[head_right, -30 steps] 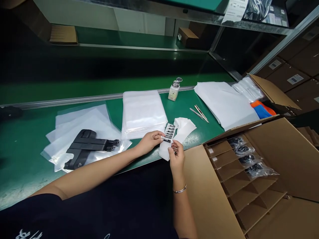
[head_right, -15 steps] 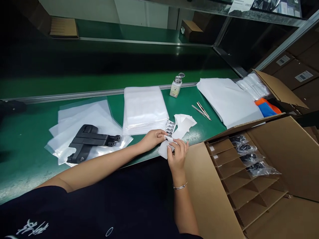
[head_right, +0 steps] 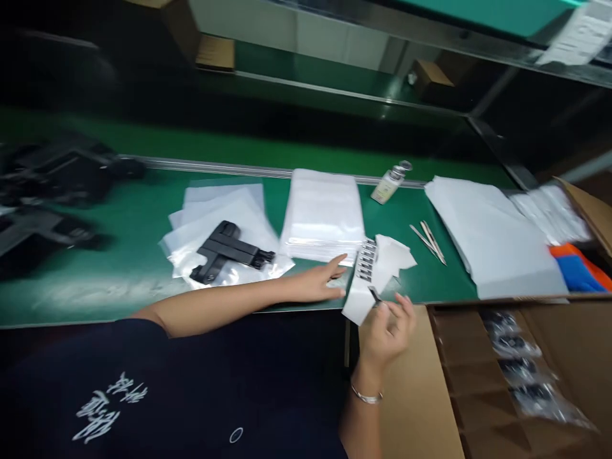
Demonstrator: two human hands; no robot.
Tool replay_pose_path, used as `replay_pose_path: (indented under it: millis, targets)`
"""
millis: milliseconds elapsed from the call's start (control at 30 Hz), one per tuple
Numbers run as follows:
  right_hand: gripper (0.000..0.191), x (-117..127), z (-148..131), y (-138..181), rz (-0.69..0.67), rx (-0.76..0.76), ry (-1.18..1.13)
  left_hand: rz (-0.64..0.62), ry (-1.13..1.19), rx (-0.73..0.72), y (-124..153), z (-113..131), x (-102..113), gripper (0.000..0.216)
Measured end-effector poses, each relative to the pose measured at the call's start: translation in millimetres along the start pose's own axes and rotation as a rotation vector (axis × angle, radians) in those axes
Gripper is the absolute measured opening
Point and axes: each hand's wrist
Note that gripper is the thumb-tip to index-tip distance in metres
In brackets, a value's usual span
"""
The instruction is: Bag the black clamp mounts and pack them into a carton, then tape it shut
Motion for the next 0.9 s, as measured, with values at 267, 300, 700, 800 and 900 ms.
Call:
replay_pose_path:
  millis: [267, 300, 700, 800, 900]
  targets:
    - [0.014, -48, -24, -6, -0.185, -0.455, -0.575, 0.245, -0.693, 0.091, 133, -52, 202, 0.042]
    - [0.016, -63, -31, -1, -0.297, -0.471, -0.603, 0.227, -0.688, 0.096, 141, -66, 211, 0.045]
    - [0.020, -176, -89, 37, -1.097, -0.421, -0.226, 0.648, -0.590, 0.137, 153, -80, 114, 0.043]
    - [0.019, -178, -92, 33, -1.163, -0.400, -0.150, 0.641, -0.600, 0.123, 152, -82, 117, 0.042]
    - [0.019, -182, -95, 31, -1.209, -0.393, -0.103, 0.640, -0.606, 0.125, 151, -82, 118, 0.042]
Point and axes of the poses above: each hand's wrist, its own y-axis away from the middle knuckle, its own x-axis out of the back of the hand, z = x × y, and after that the axes turned 8 degrees about -y, right-handed
